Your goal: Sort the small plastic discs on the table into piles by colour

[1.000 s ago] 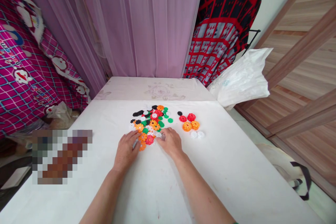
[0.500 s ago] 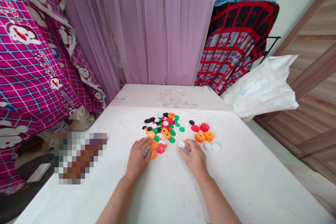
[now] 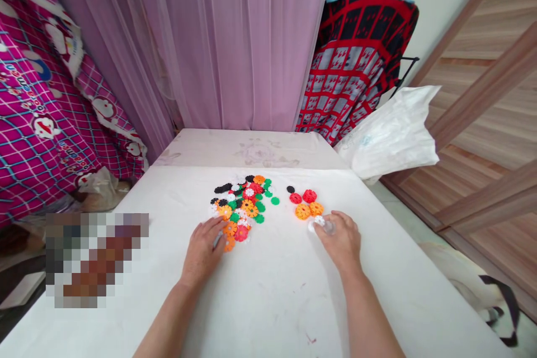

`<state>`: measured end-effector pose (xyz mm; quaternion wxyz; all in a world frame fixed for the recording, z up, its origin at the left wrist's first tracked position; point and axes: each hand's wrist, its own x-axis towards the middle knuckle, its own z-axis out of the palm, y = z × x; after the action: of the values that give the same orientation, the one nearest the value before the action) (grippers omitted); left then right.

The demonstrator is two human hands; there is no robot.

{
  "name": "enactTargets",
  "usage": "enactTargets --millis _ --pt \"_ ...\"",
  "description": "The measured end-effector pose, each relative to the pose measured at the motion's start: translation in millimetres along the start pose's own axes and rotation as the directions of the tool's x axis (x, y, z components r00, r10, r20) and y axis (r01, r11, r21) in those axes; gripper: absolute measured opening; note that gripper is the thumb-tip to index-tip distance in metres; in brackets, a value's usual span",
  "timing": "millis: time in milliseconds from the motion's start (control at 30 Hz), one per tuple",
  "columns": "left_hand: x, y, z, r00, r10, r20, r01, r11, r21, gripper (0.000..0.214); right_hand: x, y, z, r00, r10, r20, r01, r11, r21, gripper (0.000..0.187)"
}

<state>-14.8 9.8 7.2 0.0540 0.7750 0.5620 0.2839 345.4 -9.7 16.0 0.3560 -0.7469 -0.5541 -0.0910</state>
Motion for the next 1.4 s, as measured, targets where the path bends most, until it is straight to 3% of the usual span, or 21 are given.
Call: enactTargets --millis 200,467,700,867,1067,1400 --pt "-0.3 1.5 -1.3 1.000 0.015 -0.017 -0.016 1.000 -0.002 0.034 -2.9 -4.7 -0.4 0.996 0.040 0.079 -0.037 0.998 -0.043 0.028" --pt "-0.2 0.9 -0.8 1.000 0.021 -0.015 -0.021 1.000 -0.009 0.034 -3.9 -4.3 2.6 0.994 0.025 0.102 -0.019 0.998 -0.059 0.029" --pt "-2.1 1.3 1.9 0.999 -0.004 -0.032 0.003 1.000 -0.009 0.034 -0.5 -7.8 0.5 0.996 -0.076 -0.049 0.078 0.997 0.025 0.026" --pt "-3.6 5.4 1.7 1.000 -0.016 -0.027 0.016 1.000 -0.014 0.034 -4.2 -33.0 -6.2 0.968 -0.189 -0.164 0.214 0.965 0.154 0.020" --pt "-6.5 13.0 -0.1 0.998 -0.061 0.000 0.061 0.998 -0.015 0.035 -24.6 -65.6 -0.5 0.921 -0.389 -0.021 0.373 0.866 0.332 0.016" --pt "-7.0 16.7 -2.6 0.999 -0.036 0.025 0.036 0.999 -0.014 0.034 -42.0 -71.1 7.5 0.874 -0.420 0.245 0.317 0.874 0.368 0.022"
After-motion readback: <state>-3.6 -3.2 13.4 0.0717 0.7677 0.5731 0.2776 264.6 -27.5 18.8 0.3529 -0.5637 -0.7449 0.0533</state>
